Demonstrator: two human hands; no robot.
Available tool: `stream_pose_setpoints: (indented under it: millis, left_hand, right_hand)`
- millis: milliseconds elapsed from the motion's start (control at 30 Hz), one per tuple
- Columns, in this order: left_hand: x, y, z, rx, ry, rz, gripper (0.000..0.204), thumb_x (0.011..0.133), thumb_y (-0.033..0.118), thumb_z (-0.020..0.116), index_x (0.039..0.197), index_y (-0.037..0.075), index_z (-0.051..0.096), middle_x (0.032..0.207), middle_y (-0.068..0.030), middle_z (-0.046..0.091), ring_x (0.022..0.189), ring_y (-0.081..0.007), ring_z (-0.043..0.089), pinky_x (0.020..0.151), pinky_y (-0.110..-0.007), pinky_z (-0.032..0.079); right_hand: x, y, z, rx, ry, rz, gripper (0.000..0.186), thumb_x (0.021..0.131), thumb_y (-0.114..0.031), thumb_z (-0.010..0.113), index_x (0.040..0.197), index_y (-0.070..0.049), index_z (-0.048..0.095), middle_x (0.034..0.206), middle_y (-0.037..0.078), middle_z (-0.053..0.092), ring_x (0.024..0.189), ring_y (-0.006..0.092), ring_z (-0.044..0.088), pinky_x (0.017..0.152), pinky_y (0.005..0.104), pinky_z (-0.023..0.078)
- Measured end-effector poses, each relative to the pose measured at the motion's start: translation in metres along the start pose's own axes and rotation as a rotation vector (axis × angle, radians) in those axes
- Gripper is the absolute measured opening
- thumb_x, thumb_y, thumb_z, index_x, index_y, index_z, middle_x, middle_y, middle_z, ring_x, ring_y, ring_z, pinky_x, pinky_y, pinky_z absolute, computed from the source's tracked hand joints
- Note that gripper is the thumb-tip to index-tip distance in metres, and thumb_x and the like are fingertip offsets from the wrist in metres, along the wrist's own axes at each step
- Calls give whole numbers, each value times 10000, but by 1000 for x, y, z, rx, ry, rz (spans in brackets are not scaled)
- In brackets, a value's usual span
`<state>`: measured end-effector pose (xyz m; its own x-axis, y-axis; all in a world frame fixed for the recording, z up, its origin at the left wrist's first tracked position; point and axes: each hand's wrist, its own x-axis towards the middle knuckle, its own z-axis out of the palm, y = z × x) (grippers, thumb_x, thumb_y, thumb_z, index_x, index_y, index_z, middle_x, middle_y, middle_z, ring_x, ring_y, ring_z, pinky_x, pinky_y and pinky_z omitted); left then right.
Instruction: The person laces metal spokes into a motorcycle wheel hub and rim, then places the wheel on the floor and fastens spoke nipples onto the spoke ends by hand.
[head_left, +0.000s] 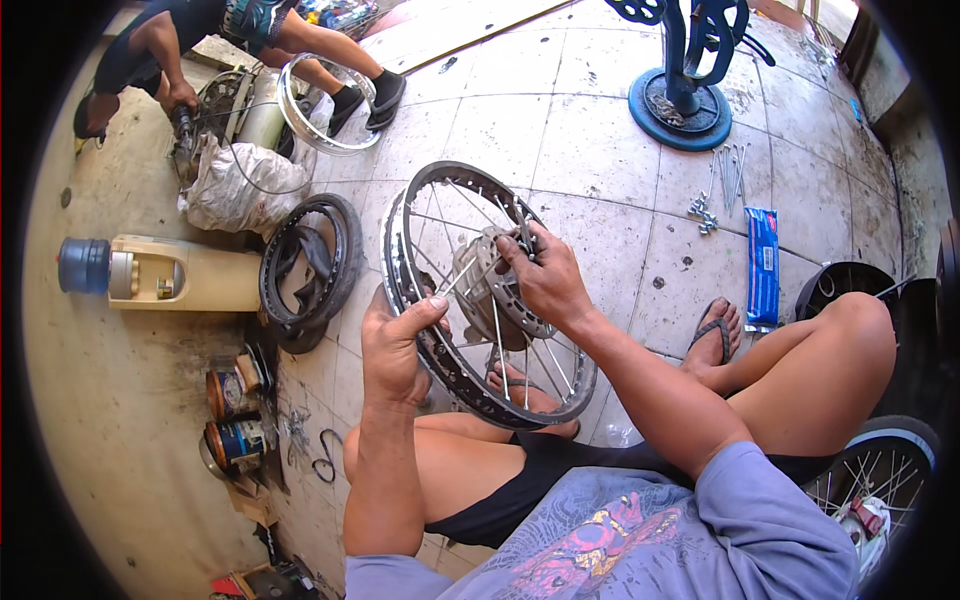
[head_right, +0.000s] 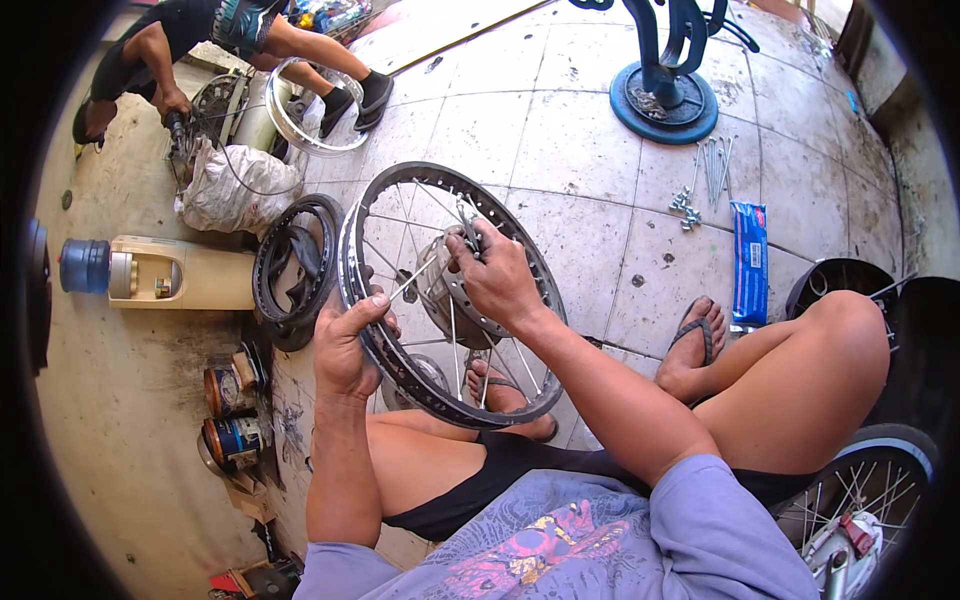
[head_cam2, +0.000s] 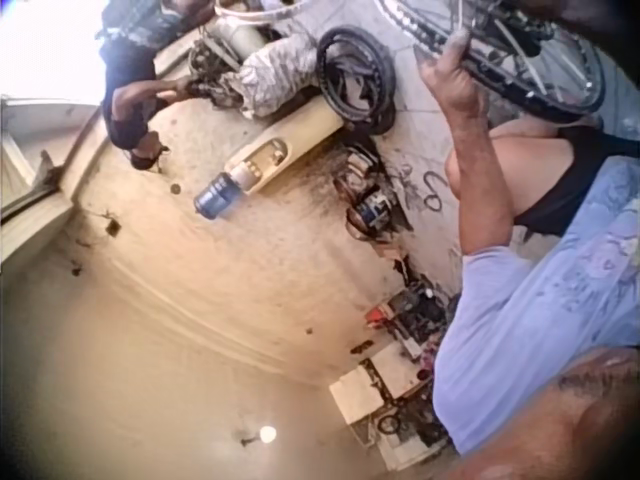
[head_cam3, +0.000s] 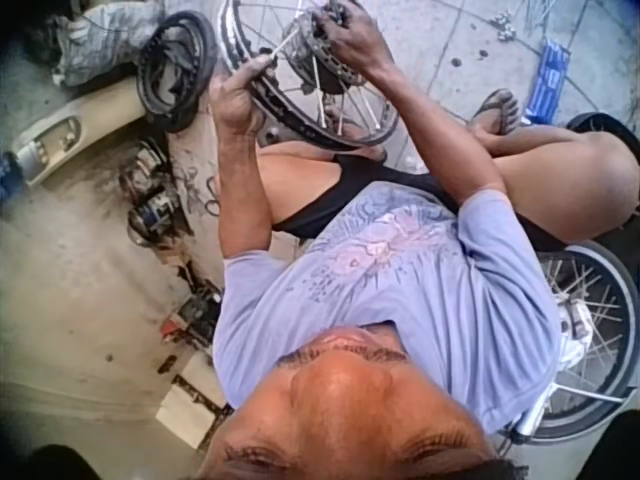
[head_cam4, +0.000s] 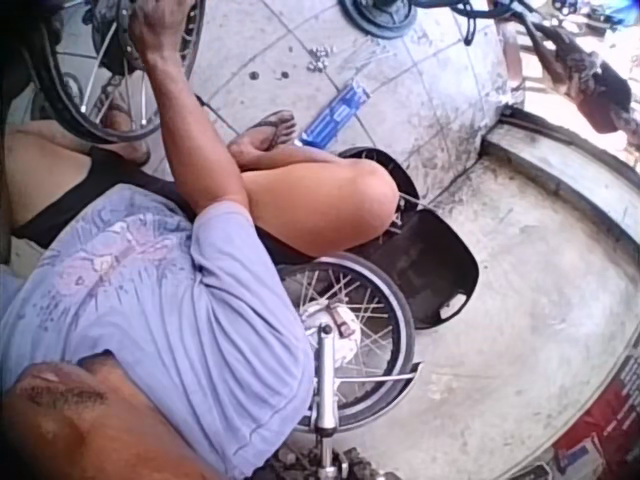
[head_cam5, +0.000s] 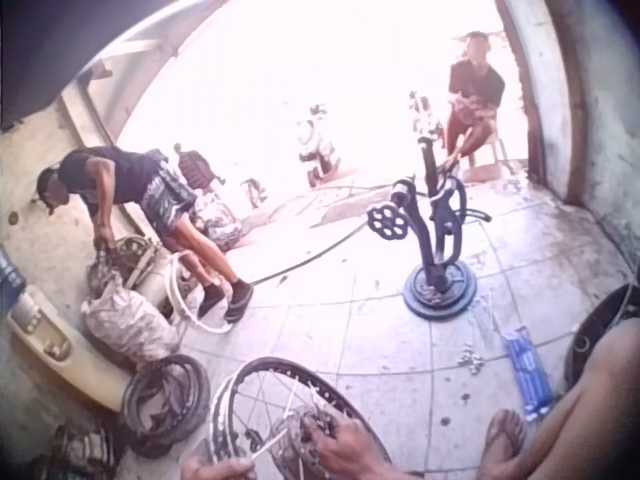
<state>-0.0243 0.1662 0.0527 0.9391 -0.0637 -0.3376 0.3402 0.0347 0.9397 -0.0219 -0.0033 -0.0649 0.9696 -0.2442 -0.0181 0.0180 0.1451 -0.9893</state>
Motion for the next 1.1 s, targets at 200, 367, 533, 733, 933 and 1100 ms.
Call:
stream_pose_setpoints:
  millis: [200,367,533,733,933,1100]
  left_hand:
    - [-1,0,5,-25,-40,17,467,800,-30,675,1235,-28,505,911,-89,600,701,-188,657,633,-320,571]
    - [1,-4,9,-5,-167,95,452,750,-33,678,1173,-20,520,930,-89,594,719,-197,652,712,-319,561]
    - [5,4,24,15,-157,121,353,787,-18,708,1106,-12,557,897,-73,622,721,-179,654,711,-297,540]
    - [-6,-28,38,260,-4,298,600,778,95,842,1237,-9,469,1017,-80,667,888,-156,652,818,-286,543]
    - [-10,-60,34,266,89,272,392,737,40,785,1044,-34,553,874,-74,685,749,-124,646,691,-277,546]
    - [-10,-48,30,222,120,299,363,744,17,777,1032,-47,565,868,-75,689,702,-120,645,639,-266,542]
  right_hand:
    - [2,-17,-9,-95,-109,-8,246,966,-237,610,977,6,646,761,166,694,707,263,688,683,374,527]
    - [10,-2,-20,-298,-191,274,425,929,-374,647,958,48,690,802,237,693,798,354,707,738,425,542]
    - [16,-15,-23,-579,-477,321,660,734,-569,807,792,80,704,792,253,687,776,348,701,728,430,545]
    - [18,-37,-51,-340,-373,356,319,915,-309,691,1019,-10,657,727,34,599,594,143,556,544,315,465]
    - [19,-28,-53,227,-108,335,237,1001,-251,599,1026,-17,610,702,10,554,588,90,546,453,253,428]
    - [14,-25,-45,226,-78,237,304,988,-295,626,885,-9,616,542,-10,494,395,90,471,346,257,368]
